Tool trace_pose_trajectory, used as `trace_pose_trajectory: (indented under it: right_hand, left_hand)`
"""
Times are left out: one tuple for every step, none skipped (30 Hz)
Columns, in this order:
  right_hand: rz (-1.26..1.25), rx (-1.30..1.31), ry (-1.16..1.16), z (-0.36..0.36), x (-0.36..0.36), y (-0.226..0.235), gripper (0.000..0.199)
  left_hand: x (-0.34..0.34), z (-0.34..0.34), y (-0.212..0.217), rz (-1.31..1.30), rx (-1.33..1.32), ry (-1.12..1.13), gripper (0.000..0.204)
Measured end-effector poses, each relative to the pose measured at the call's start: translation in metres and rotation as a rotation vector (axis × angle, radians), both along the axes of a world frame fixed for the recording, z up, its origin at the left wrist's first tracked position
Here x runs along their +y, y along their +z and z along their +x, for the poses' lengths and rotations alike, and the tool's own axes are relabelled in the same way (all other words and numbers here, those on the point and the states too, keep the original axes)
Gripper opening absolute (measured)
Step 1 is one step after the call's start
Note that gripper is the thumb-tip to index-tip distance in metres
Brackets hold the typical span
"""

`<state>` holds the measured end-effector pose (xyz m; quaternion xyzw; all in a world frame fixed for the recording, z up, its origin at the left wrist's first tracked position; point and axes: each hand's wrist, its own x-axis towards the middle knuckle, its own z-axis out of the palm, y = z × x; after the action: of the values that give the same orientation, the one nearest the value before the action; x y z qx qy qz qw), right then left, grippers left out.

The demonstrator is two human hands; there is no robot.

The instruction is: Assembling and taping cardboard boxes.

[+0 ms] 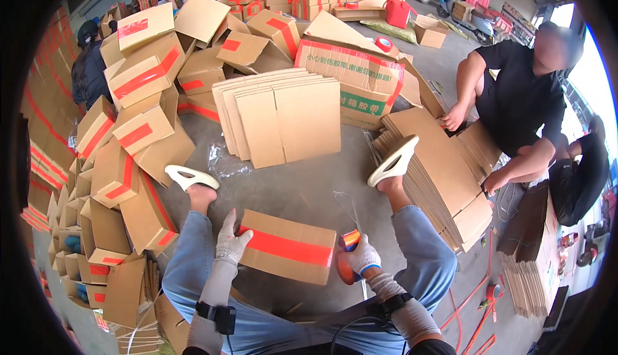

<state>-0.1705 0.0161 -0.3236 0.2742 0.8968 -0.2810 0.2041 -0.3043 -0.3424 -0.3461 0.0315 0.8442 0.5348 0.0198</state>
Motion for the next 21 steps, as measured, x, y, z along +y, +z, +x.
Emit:
trace_pose_trajectory:
  right_hand:
    - [0.019, 0.128, -0.107, 0.002, -0.005, 0.02, 0.078]
    - [0.04, 0.255, -0.213, 0.004, -0.009, 0.033, 0.076]
    - [0.052, 0.345, -0.21, 0.002, -0.024, 0.035, 0.073]
    - [0.045, 0.352, -0.318, 0.005, -0.028, 0.039, 0.072]
    - [0.031, 0.382, -0.356, 0.011, -0.029, 0.034, 0.071]
    - [0.008, 0.408, -0.39, 0.017, -0.035, 0.029, 0.07]
    - [-0.028, 0.402, -0.391, 0.022, -0.043, 0.033, 0.07]
    - [-0.027, 0.424, -0.348, 0.031, -0.047, 0.039, 0.068]
    - [-0.06, 0.473, -0.354, 0.039, -0.047, 0.042, 0.069]
    - [-0.057, 0.536, -0.344, 0.047, -0.051, 0.057, 0.071]
    - [-0.05, 0.608, -0.359, 0.042, -0.048, 0.078, 0.073]
    - [-0.042, 0.658, -0.373, 0.041, -0.047, 0.097, 0.074]
    - [0.05, 0.837, -0.351, 0.014, -0.041, 0.113, 0.074]
    - [0.133, 0.991, -0.32, -0.021, -0.039, 0.147, 0.074]
    - [0.038, 1.207, -0.308, -0.07, -0.032, 0.177, 0.075]
    - [0.113, 1.288, -0.309, -0.126, -0.028, 0.22, 0.075]
    - [0.041, 1.246, -0.307, -0.17, -0.032, 0.279, 0.076]
    - [0.06, 1.315, -0.264, -0.21, -0.003, 0.313, 0.074]
    - [0.019, 1.342, -0.276, -0.234, -0.008, 0.347, 0.073]
    - [0.069, 1.338, -0.275, -0.245, -0.029, 0.373, 0.073]
    - [0.177, 1.385, -0.202, -0.239, -0.044, 0.389, 0.073]
  left_hand:
    - [-0.001, 0.0, 0.012, -0.01, -0.155, -0.16, 0.079]
    - [0.0, 0.005, 0.028, -0.018, -0.31, -0.325, 0.081]
    - [-0.008, 0.024, 0.01, 0.028, -0.24, -0.171, 0.082]
    - [0.008, 0.034, 0.035, 0.291, -0.59, -0.064, 0.086]
    - [0.014, 0.044, 0.059, 0.366, -0.689, -0.038, 0.088]
    - [0.01, 0.056, 0.077, 0.436, -0.788, -0.005, 0.089]
    - [0.002, 0.076, 0.081, 0.456, -0.697, -0.013, 0.09]
    - [-0.005, 0.097, 0.071, 0.48, -0.594, -0.025, 0.092]
    - [-0.016, 0.12, 0.041, 0.383, -0.361, -0.068, 0.09]
    - [-0.019, 0.127, 0.017, 0.286, -0.126, -0.106, 0.089]
    - [-0.011, 0.107, 0.03, 0.3, -0.085, -0.107, 0.089]
    - [-0.003, 0.096, 0.059, 0.324, 0.014, -0.135, 0.087]
    - [0.005, 0.073, 0.089, 0.346, 0.115, -0.163, 0.086]
    - [0.009, 0.033, 0.131, 0.401, 0.235, -0.172, 0.084]
    - [0.013, -0.016, 0.187, 0.476, 0.296, -0.231, 0.085]
    - [0.017, -0.066, 0.23, 0.547, 0.369, -0.174, 0.088]
    - [0.017, -0.121, 0.257, 0.649, 0.409, -0.022, 0.093]
    - [0.041, -0.144, 0.31, 0.94, 0.217, 0.023, 0.099]
    - [0.028, -0.186, 0.327, 0.833, 0.182, 0.251, 0.103]
    - [0.0, -0.197, 0.343, 0.722, 0.256, 0.381, 0.1]
    - [-0.021, -0.199, 0.34, 0.54, 0.388, 0.423, 0.086]
